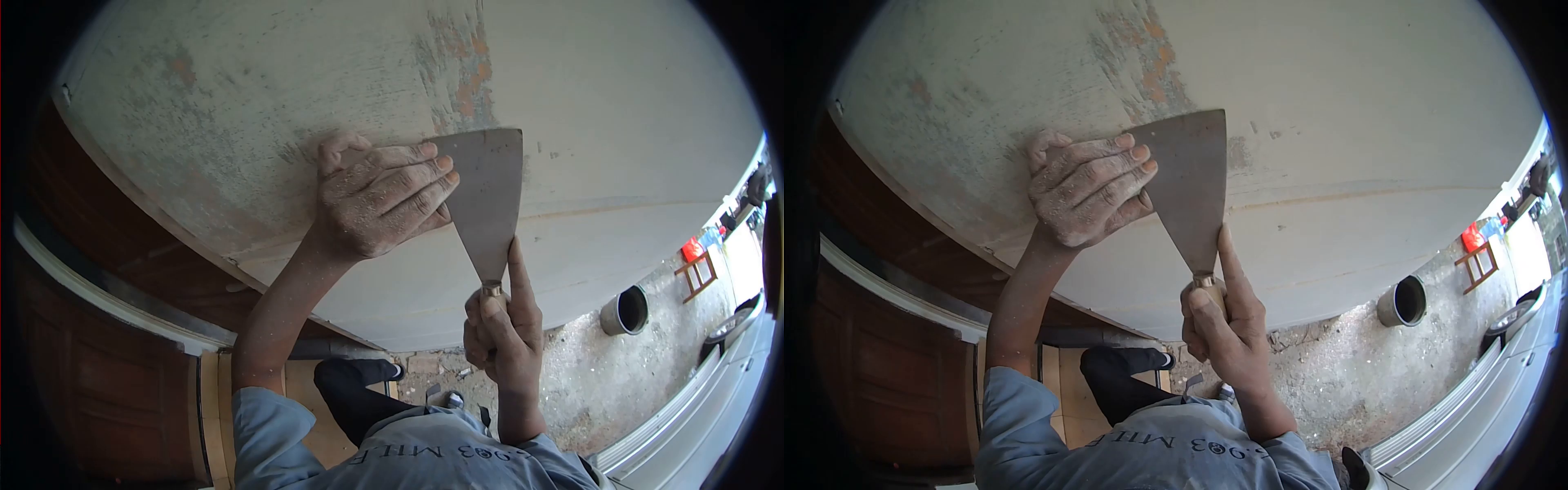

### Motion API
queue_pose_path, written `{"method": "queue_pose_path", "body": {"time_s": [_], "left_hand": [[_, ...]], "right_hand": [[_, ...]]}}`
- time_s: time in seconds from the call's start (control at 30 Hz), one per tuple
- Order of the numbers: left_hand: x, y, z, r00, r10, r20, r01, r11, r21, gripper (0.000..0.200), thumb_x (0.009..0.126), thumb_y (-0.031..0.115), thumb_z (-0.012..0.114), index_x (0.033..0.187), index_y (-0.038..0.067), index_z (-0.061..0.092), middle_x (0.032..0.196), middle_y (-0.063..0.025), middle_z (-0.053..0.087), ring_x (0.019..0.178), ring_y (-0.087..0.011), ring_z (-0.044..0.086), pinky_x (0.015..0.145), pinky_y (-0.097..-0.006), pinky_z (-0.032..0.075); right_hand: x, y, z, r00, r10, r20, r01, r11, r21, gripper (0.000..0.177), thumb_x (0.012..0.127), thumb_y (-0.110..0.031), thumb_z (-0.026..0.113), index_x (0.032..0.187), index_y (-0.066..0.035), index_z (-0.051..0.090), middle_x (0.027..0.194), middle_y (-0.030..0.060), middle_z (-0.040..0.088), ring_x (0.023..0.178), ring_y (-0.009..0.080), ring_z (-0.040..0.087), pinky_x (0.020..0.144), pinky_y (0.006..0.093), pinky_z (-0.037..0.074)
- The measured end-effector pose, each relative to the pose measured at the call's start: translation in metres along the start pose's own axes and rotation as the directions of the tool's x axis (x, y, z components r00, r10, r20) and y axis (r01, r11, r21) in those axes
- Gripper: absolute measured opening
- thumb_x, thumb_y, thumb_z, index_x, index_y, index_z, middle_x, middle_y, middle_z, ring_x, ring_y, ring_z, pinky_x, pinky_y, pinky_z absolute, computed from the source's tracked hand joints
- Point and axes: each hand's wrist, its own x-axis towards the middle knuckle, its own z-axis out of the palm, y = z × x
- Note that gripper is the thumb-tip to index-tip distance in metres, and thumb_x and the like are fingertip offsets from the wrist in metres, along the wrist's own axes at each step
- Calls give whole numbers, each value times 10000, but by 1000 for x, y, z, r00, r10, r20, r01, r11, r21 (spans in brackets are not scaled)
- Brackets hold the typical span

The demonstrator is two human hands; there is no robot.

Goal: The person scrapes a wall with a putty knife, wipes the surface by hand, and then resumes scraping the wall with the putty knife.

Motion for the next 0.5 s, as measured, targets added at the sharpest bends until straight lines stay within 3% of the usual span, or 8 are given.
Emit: {"method": "queue_pose_path", "body": {"time_s": [0.5], "left_hand": [[3, -2, -1, 998, 53, 45, -52, 998, -21, 195, 690, 296, 742, 845, 187, 693, 848, 79, 676, 897, -68, 631, 805, -329, 376]], "right_hand": [[-3, -4, -2, 999, 32, -18, -33, 997, -71, 635, 936, -106, 424, 1449, -29, 57, 682, 37, 442, 411, 5, 328, 337, 163, 298]]}}
